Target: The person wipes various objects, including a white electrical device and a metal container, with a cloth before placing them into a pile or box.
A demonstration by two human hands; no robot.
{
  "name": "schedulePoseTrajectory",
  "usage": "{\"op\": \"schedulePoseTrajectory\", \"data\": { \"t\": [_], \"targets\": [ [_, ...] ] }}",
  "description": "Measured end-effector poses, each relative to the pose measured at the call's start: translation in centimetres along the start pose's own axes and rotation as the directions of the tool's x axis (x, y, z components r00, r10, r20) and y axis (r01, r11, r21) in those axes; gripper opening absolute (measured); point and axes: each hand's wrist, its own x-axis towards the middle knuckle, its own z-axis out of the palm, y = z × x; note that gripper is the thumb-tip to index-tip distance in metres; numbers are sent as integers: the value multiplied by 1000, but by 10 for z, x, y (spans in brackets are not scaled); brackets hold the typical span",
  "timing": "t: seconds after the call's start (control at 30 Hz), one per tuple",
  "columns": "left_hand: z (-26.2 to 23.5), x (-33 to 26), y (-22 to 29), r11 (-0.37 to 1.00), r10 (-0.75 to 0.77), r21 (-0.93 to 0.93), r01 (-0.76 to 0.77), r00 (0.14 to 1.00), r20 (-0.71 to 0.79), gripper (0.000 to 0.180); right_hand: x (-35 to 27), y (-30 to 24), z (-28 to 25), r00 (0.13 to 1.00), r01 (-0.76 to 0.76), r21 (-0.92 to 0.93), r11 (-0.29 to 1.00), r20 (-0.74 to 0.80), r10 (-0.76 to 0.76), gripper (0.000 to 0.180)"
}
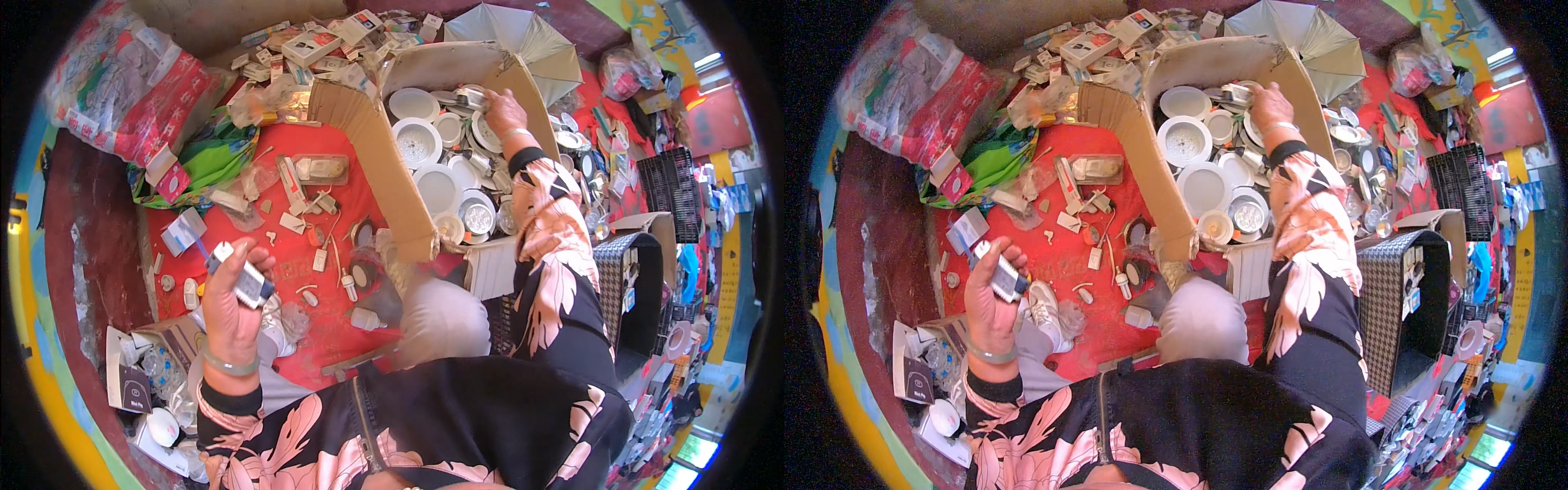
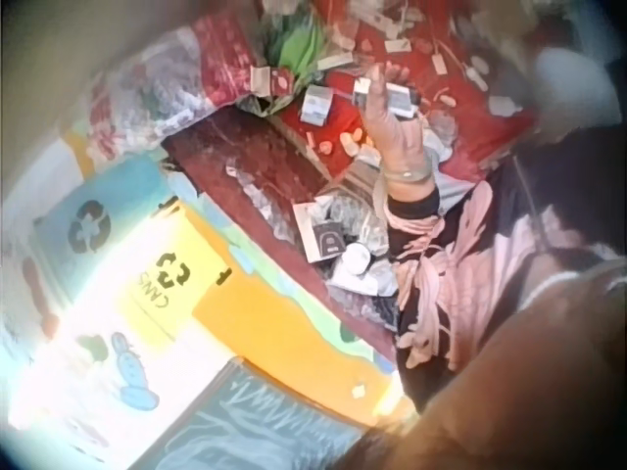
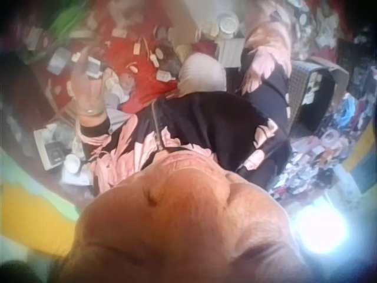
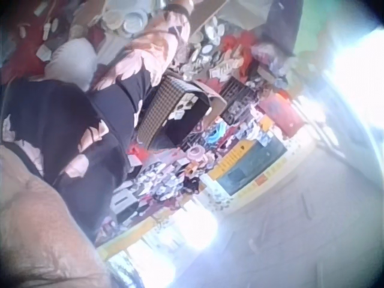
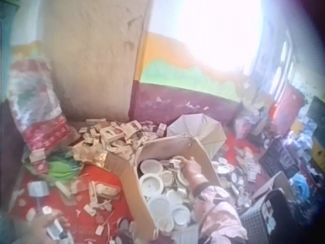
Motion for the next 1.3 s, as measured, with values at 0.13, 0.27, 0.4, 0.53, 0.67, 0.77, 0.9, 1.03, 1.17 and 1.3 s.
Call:
{"op": "schedulePoseTrajectory", "data": {
  "t": [0.13,0.27,0.4,0.53,0.67,0.77,0.9,1.03,1.17,1.3],
  "targets": [
    [-3,15,-9,999,-30,41,34,996,-87,24,47,-28,56,975,211,-68,975,-53,-214,22],
    [0,30,-15,996,-41,76,54,986,-159,24,64,-83,79,840,539,-103,836,-4,-543,25],
    [0,39,-23,993,-83,75,94,986,-144,23,66,-117,96,659,743,-148,653,-3,-752,19],
    [4,42,-27,989,-97,94,110,986,-137,22,71,-125,109,652,752,-143,644,18,-758,25],
    [9,37,-28,988,-99,110,111,989,-111,23,72,-124,127,807,591,-23,807,-10,-591,28],
    [7,33,-26,991,-92,89,104,987,-132,22,65,-118,118,950,296,200,934,44,-310,25],
    [5,31,-25,991,-97,81,107,988,-118,22,51,-120,104,933,209,322,923,216,-287,30],
    [6,25,-23,991,-103,80,110,991,-85,22,44,-140,117,918,231,129,964,300,-260,23],
    [2,21,-20,994,-89,56,95,990,-105,23,43,-158,134,935,205,104,973,272,-226,22],
    [-4,19,-20,998,-64,21,66,996,-62,26,43,-150,115,949,184,173,968,226,-221,24]
  ]
}}
